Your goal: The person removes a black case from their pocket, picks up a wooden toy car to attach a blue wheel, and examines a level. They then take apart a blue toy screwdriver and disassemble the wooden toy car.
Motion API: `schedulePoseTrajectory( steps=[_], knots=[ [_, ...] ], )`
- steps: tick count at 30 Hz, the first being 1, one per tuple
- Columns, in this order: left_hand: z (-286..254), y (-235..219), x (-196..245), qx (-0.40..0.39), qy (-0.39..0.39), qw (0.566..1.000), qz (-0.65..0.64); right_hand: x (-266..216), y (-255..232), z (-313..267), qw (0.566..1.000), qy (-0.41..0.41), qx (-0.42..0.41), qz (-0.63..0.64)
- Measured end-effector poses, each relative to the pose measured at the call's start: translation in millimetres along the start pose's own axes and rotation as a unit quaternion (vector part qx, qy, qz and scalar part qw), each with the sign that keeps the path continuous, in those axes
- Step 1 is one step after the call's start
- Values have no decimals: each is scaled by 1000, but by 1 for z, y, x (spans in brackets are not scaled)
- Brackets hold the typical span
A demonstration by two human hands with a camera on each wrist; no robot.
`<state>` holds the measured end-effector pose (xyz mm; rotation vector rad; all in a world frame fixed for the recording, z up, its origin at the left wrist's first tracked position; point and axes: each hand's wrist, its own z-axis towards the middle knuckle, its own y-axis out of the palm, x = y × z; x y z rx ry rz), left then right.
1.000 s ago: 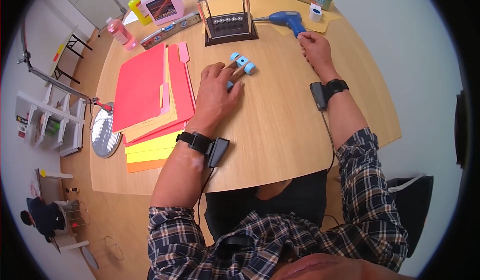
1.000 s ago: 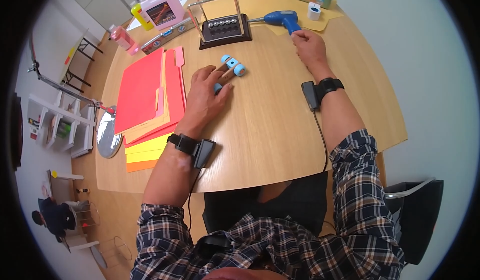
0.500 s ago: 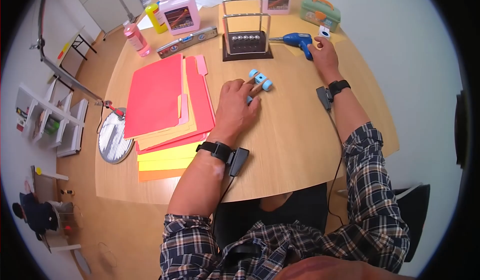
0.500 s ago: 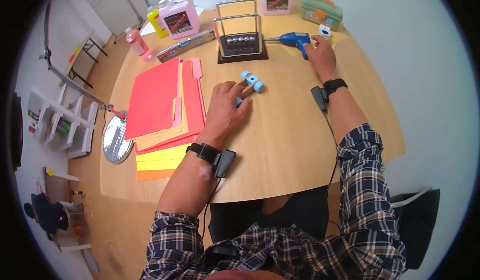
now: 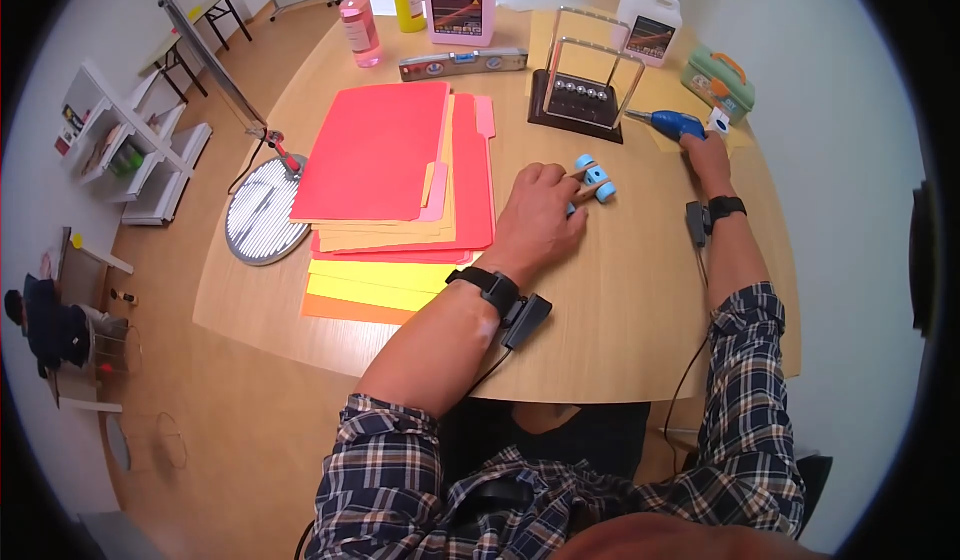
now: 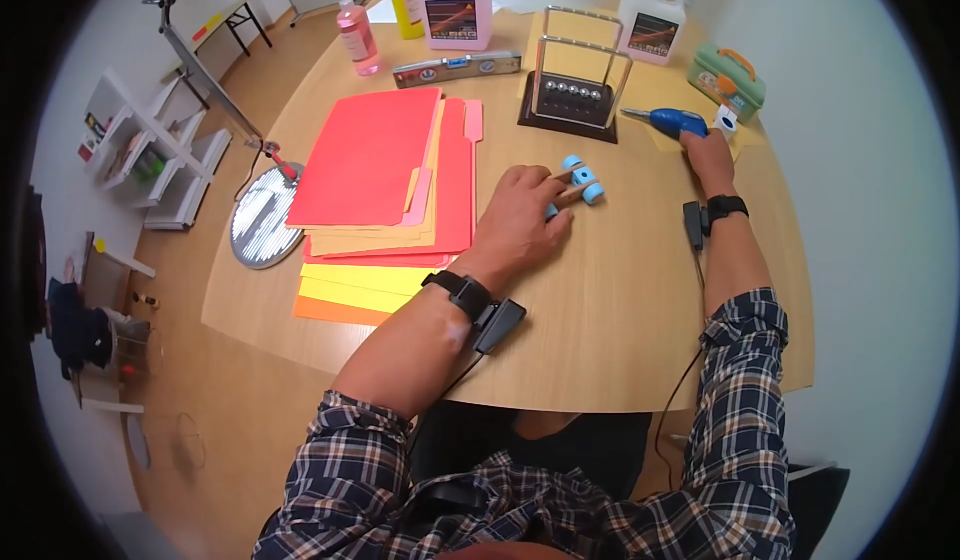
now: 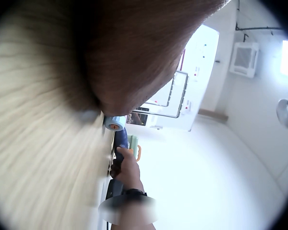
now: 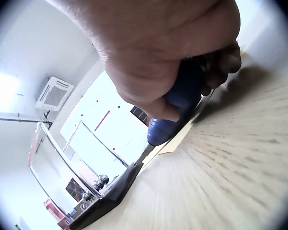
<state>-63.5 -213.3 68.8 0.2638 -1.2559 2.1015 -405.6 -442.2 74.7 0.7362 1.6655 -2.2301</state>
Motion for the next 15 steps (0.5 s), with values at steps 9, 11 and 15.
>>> schedulePoseTrajectory(
  steps=[9,11,15],
  knots=[
    [0,12,-15,21,12,1000,3,13,-42,-43,942,128,-38,308],
    [1,15,-19,29,-13,999,-22,13,-47,-56,880,116,-38,458],
    [4,21,-27,27,-22,999,-16,-3,-44,-90,857,68,-57,508]
  ],
)
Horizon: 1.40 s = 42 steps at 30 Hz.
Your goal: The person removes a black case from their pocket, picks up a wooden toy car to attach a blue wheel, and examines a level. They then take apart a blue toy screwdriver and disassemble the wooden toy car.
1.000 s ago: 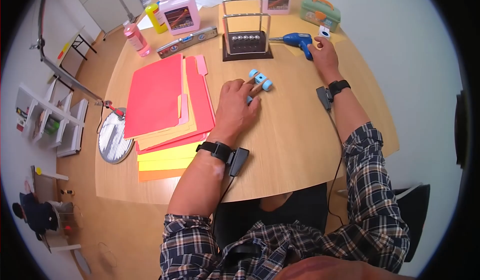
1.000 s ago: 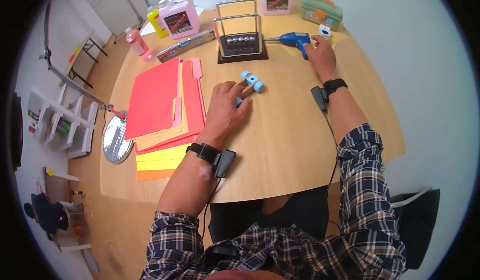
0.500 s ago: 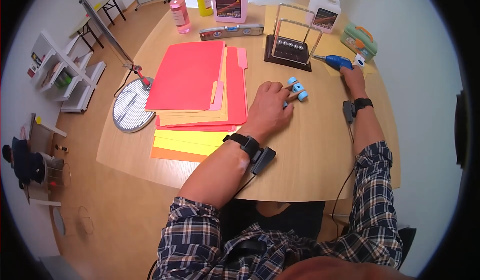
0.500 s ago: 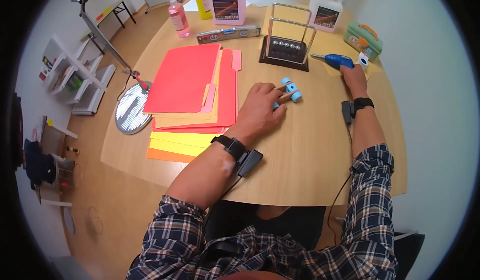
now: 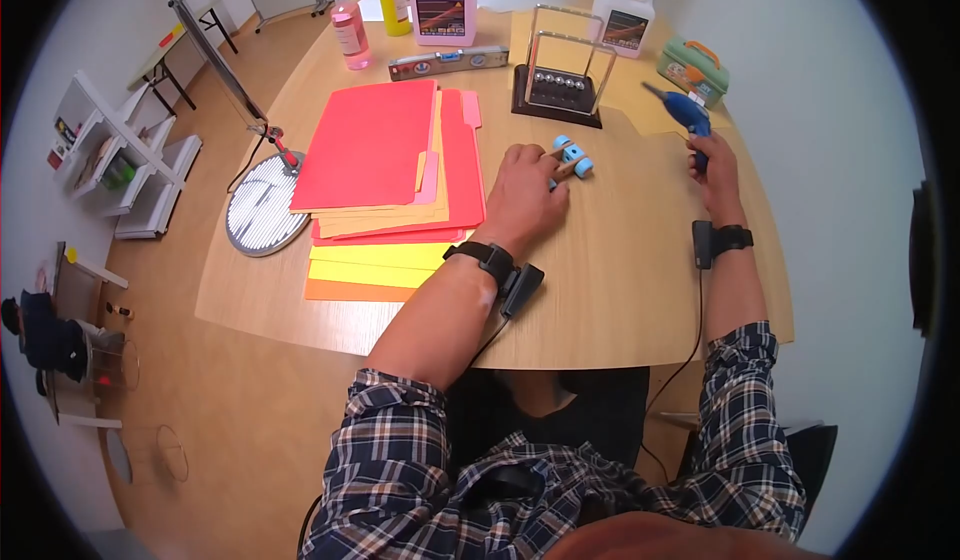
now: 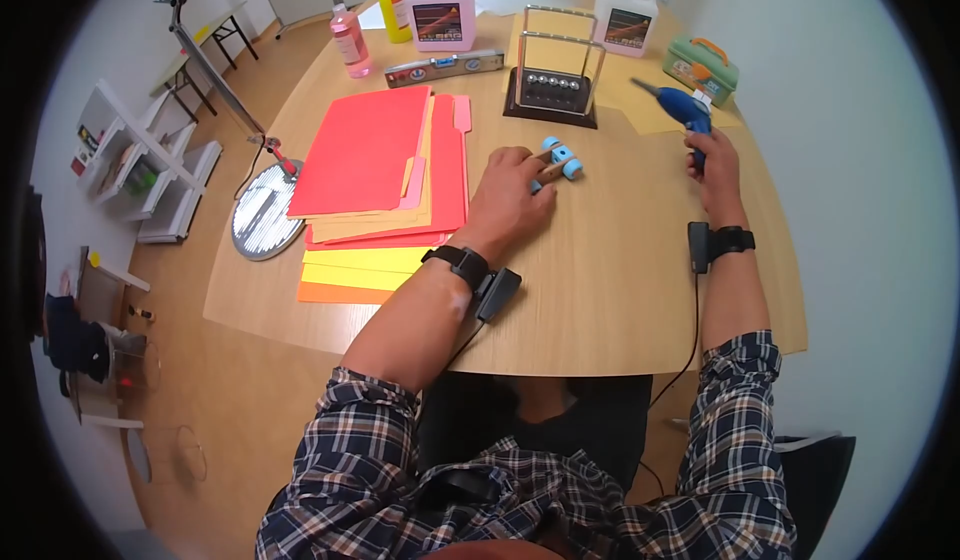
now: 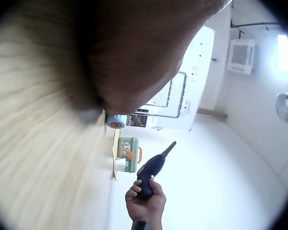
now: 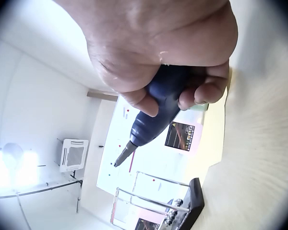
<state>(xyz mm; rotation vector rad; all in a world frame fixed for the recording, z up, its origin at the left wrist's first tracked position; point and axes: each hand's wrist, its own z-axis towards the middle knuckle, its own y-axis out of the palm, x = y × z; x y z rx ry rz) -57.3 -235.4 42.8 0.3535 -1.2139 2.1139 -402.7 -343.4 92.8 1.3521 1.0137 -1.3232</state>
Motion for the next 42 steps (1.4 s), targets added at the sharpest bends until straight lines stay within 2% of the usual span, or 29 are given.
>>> schedulePoseTrajectory(
  steps=[2,7,11,14,17,22,27,36,39,41,42],
  knots=[
    [3,2,-1,4,2,1000,-4,7,12,-9,998,-40,-44,-28],
    [5,1,4,13,4,1000,-12,26,30,-34,992,-8,-122,34],
    [11,-6,12,0,-15,999,-50,29,32,-41,985,-5,-169,27],
    [16,-5,8,-10,-13,999,-48,22,37,-50,985,-1,-175,10],
    [16,-1,9,103,46,993,-43,26,41,-51,981,-11,-192,-8],
    [12,-3,8,78,75,994,-29,25,46,-52,974,-19,-227,-3],
    [14,-10,17,94,112,989,7,24,49,-56,973,-31,-229,6],
    [10,-23,38,109,96,987,76,20,54,-61,972,-105,-205,-44],
    [3,-21,42,80,53,995,24,18,52,-62,971,-99,-215,-36],
    [-2,-14,38,14,-75,988,-132,19,52,-62,968,-127,-213,-36],
    [-3,-11,37,11,-73,988,-132,20,51,-61,963,-157,-214,-35]
  ],
)
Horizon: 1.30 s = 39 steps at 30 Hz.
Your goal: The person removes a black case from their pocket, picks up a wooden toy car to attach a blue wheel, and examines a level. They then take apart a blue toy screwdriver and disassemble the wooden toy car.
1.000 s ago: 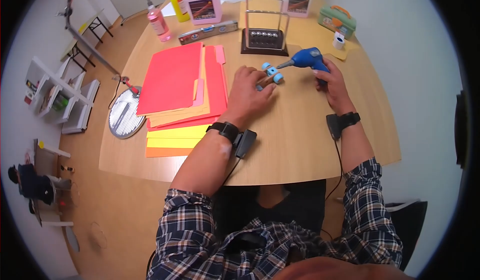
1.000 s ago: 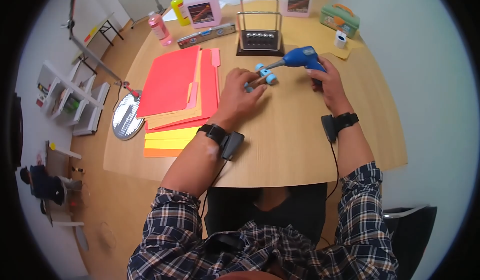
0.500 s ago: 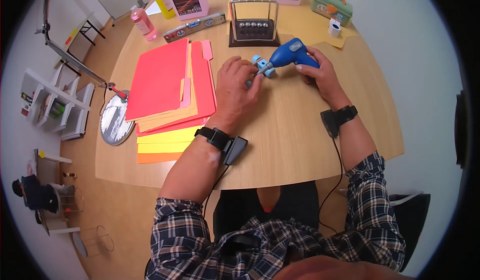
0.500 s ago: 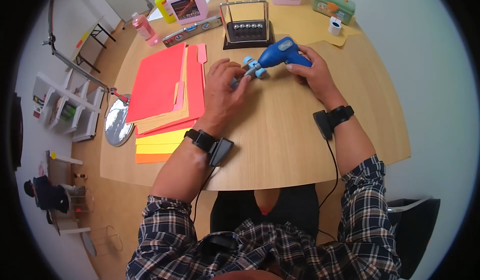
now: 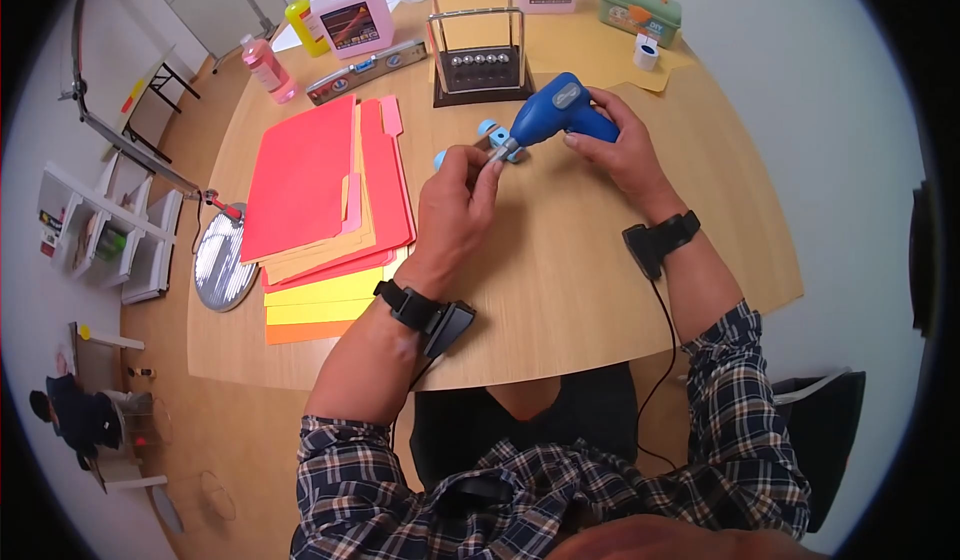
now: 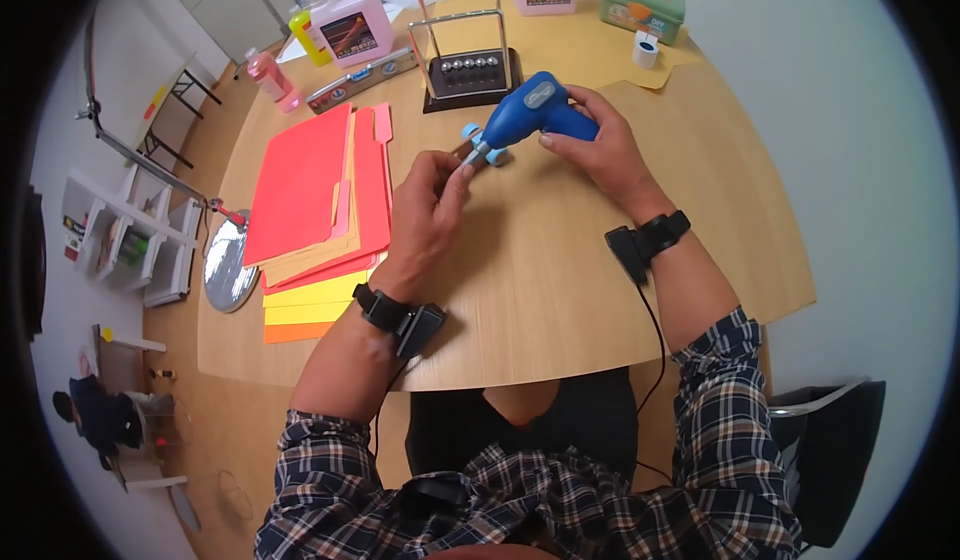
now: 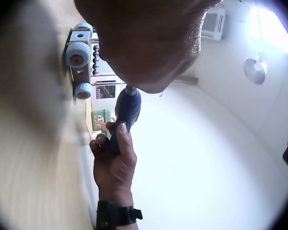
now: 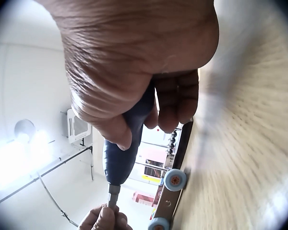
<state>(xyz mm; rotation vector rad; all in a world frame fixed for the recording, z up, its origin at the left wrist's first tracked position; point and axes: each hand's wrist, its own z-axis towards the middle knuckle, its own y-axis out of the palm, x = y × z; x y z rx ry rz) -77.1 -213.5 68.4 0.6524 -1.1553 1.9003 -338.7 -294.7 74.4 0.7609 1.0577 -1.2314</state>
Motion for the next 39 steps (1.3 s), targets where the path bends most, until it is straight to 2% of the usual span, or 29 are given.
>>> schedulePoseTrajectory(
  steps=[2,3,5,6,8,18,25,36,39],
  knots=[
    [-3,3,-3,-50,-26,995,-87,0,-1,-1,1000,-1,-8,-9],
    [-4,5,-2,-53,-24,995,-87,-1,-1,-1,1000,-2,-20,-20],
    [-7,10,0,-84,-79,979,-166,-3,1,-3,999,-4,-23,-43],
    [-7,10,2,-84,-79,979,-167,-3,1,-4,997,-6,-28,-65],
    [-7,6,5,-128,-139,962,-195,1,-1,-3,995,-9,-33,-93],
    [-6,10,-1,-160,-145,952,-216,-3,-5,-3,962,-58,-26,-265],
    [-4,6,2,-177,-171,942,-229,0,-4,-3,959,-72,-33,-272],
    [-1,1,2,-213,-184,924,-258,0,1,-4,964,-41,-59,-255],
    [0,0,3,-227,-192,921,-251,0,1,-4,962,-58,-66,-260]
  ],
)
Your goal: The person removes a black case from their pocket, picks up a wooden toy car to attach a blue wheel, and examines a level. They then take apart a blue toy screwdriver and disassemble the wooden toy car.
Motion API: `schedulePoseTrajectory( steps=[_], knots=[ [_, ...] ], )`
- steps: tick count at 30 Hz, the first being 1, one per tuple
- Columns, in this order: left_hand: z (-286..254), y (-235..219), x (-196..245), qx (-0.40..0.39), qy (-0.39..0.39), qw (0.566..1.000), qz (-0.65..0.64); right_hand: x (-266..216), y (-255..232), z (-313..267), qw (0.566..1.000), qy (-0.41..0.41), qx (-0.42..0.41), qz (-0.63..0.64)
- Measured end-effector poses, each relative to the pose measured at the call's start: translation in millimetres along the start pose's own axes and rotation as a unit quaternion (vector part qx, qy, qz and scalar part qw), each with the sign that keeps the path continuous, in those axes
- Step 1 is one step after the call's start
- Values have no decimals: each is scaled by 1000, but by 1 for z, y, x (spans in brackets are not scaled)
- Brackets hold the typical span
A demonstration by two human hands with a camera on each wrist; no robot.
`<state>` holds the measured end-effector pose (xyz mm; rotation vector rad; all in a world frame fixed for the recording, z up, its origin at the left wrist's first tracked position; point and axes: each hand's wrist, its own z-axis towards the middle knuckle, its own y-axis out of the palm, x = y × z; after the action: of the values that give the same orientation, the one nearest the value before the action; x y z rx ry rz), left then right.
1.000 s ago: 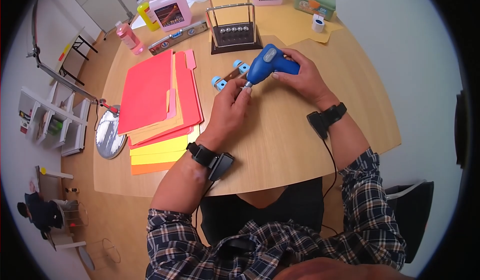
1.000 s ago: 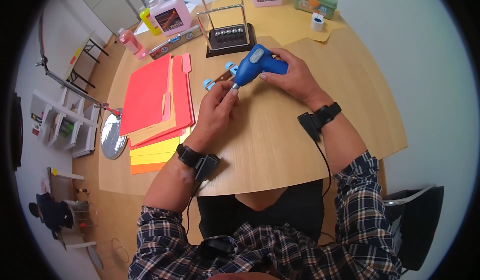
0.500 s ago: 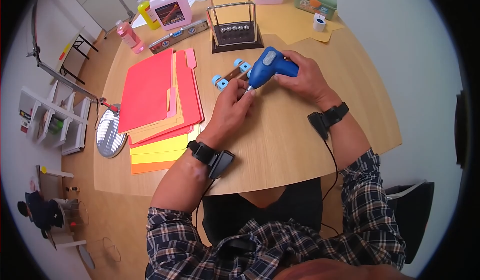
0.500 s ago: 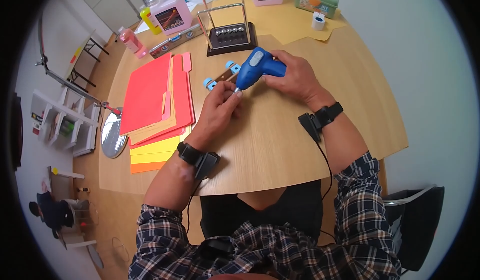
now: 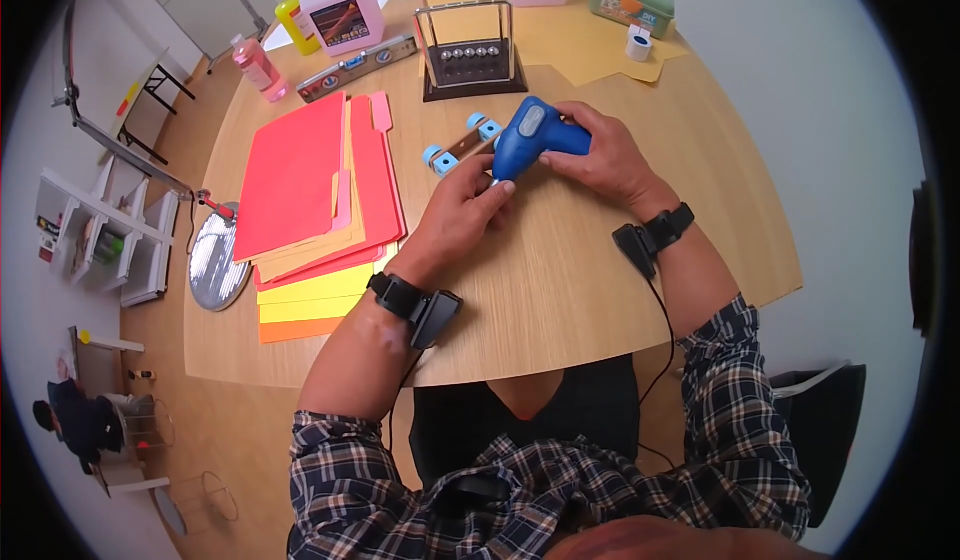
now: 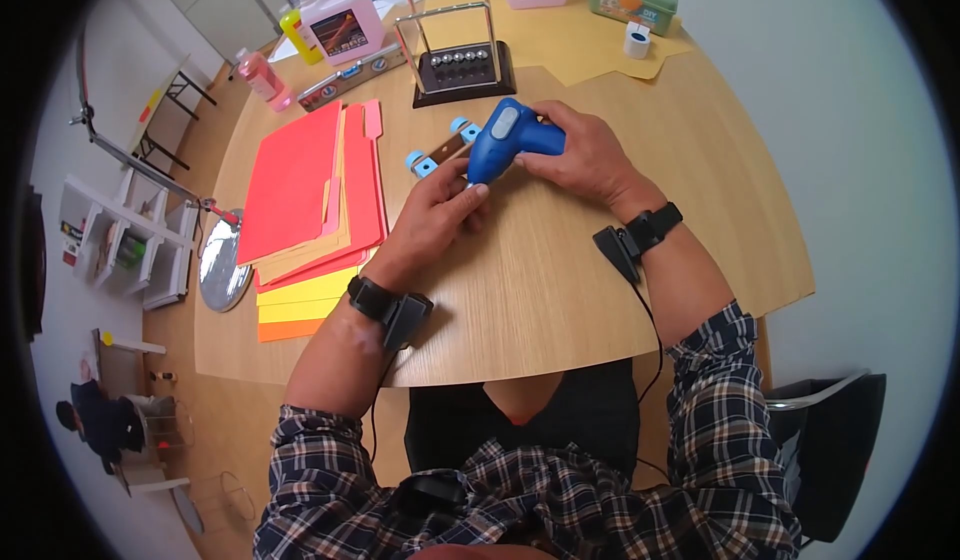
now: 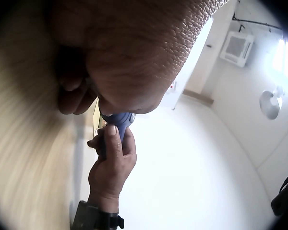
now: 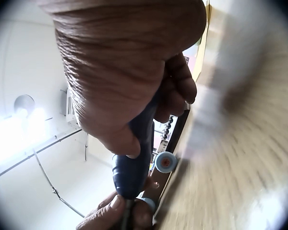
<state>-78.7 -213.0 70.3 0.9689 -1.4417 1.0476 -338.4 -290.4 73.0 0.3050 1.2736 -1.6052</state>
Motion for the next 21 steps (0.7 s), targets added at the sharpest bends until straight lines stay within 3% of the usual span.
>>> schedulePoseTrajectory(
  steps=[6,14,21],
  knots=[
    [-2,-1,3,-13,13,1000,7,-6,-1,-2,998,5,8,63],
    [-1,-8,1,-33,-3,999,10,-6,-5,-3,998,-7,49,41],
    [2,-8,-2,-4,-22,1000,-18,-1,-4,-2,996,7,70,59]
  ],
)
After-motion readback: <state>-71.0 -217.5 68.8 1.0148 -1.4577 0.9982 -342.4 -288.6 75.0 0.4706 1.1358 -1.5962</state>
